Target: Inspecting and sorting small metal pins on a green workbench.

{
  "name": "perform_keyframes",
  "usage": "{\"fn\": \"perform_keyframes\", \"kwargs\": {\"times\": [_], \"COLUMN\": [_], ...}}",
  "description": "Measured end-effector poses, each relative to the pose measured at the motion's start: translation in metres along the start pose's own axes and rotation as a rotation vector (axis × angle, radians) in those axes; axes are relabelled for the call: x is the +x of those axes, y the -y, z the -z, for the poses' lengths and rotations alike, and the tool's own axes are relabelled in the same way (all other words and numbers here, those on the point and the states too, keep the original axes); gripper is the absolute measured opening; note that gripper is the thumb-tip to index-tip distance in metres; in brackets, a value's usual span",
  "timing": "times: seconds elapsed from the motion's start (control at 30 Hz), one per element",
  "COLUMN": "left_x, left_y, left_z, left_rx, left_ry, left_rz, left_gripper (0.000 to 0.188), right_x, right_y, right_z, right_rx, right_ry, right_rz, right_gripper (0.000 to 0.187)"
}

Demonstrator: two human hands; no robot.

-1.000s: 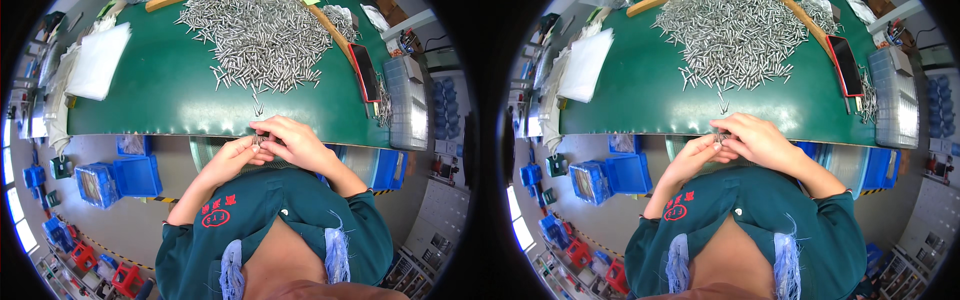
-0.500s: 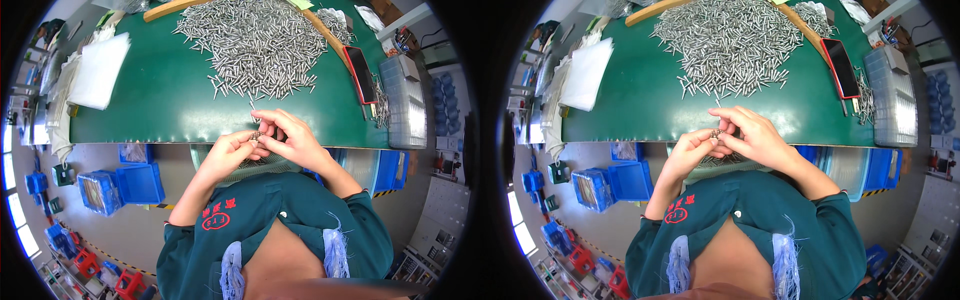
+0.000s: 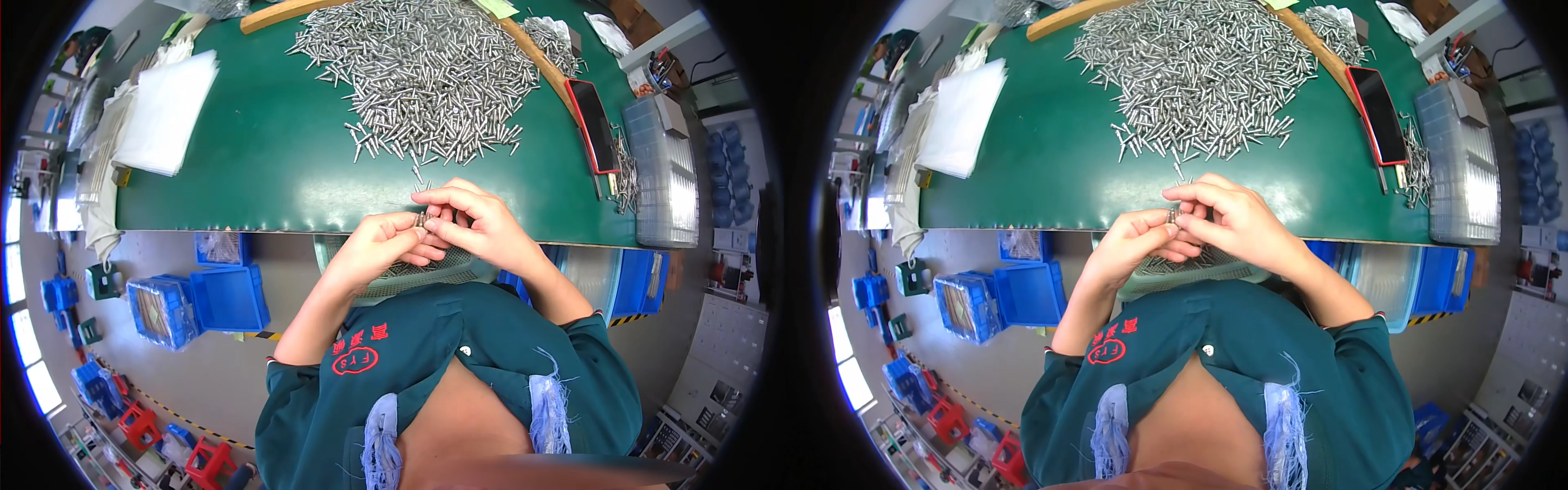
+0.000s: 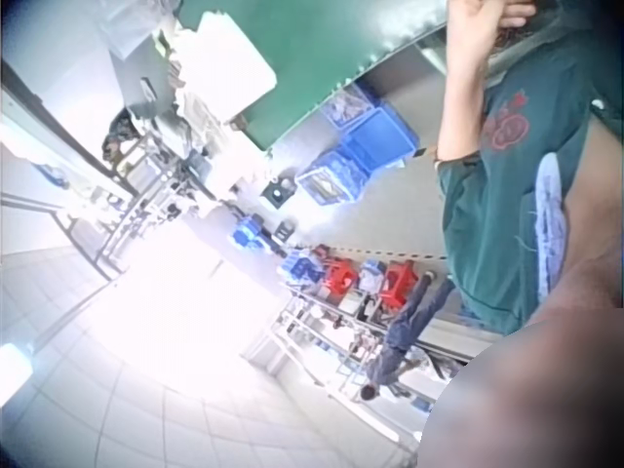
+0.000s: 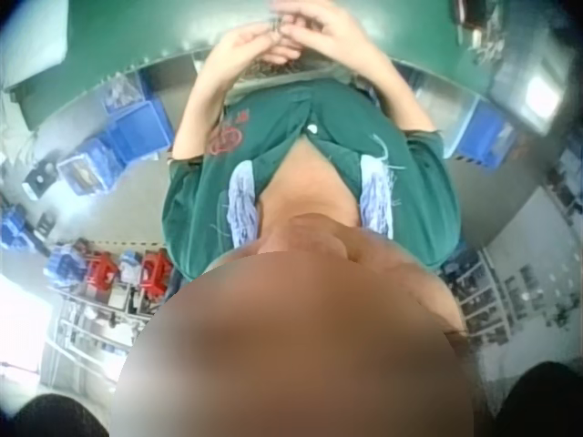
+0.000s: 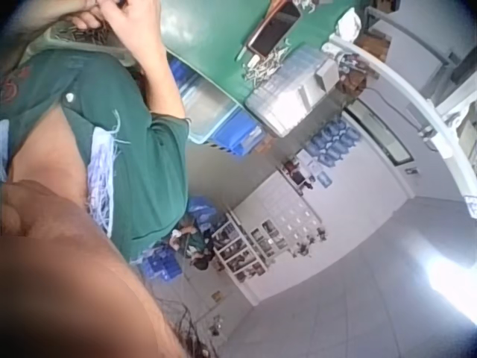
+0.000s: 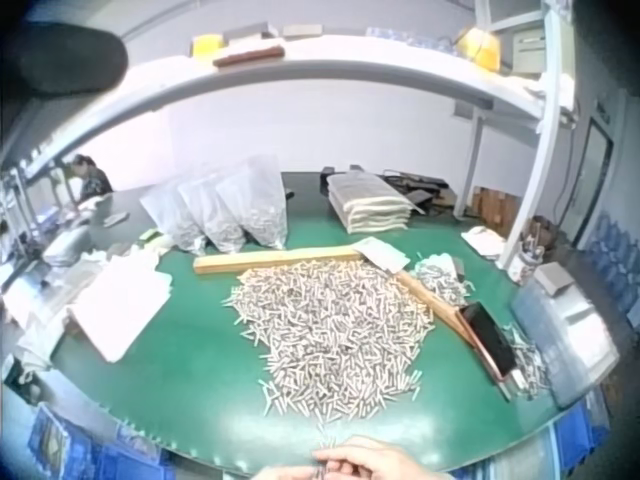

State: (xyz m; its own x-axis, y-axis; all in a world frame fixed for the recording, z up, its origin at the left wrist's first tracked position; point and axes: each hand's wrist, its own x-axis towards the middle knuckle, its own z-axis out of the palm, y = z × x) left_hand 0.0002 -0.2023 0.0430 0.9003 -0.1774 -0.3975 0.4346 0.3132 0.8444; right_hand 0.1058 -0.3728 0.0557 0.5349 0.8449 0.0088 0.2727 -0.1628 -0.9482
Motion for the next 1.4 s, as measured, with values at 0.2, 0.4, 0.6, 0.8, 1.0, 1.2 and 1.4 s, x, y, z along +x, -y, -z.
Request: {"fn": "perform_keyframes", "kwargs": {"times": [0.2, 0.4, 0.6, 0.8, 1.0, 1.2, 1.4], "left_x": [0.002, 0.001, -0.005, -0.007, -0.006, -0.005, -0.002], "left_y": [0.0, -0.001, -0.011, -0.011, -0.01, -0.006, 0.0], "left_z": [-0.001, -0.002, 0.006, 0.012, 0.016, 0.01, 0.003], "left_rx": [0.001, 0.068, 0.058, 0.048, 0.084, 0.114, 0.387], "left_ry": [-0.01, -0.036, -0.109, -0.174, -0.199, -0.16, -0.222], "left_rz": [0.019, -0.105, -0.136, -0.182, -0.202, -0.198, -0.206], "left_gripper": [0.029, 0.032, 0.034, 0.035, 0.035, 0.032, 0.025], "right_x": [0.002, 0.005, 0.007, 0.004, -0.006, -0.001, 0.011], "right_y": [0.0, -0.009, -0.025, -0.022, -0.007, -0.008, 0.005], "right_z": [0.002, -0.001, 0.008, 0.005, 0.0, -0.006, -0.007], "right_rx": [-0.014, 0.352, 1.481, 1.698, 0.71, 0.365, -0.01], "right_ry": [0.005, -0.048, -0.064, -0.006, 0.155, -0.039, -0.085], "right_rz": [-0.021, -0.133, -0.507, -0.572, -0.306, -0.13, 0.08], "right_gripper": [0.028, 0.028, 0.03, 0.029, 0.02, 0.02, 0.017]}}
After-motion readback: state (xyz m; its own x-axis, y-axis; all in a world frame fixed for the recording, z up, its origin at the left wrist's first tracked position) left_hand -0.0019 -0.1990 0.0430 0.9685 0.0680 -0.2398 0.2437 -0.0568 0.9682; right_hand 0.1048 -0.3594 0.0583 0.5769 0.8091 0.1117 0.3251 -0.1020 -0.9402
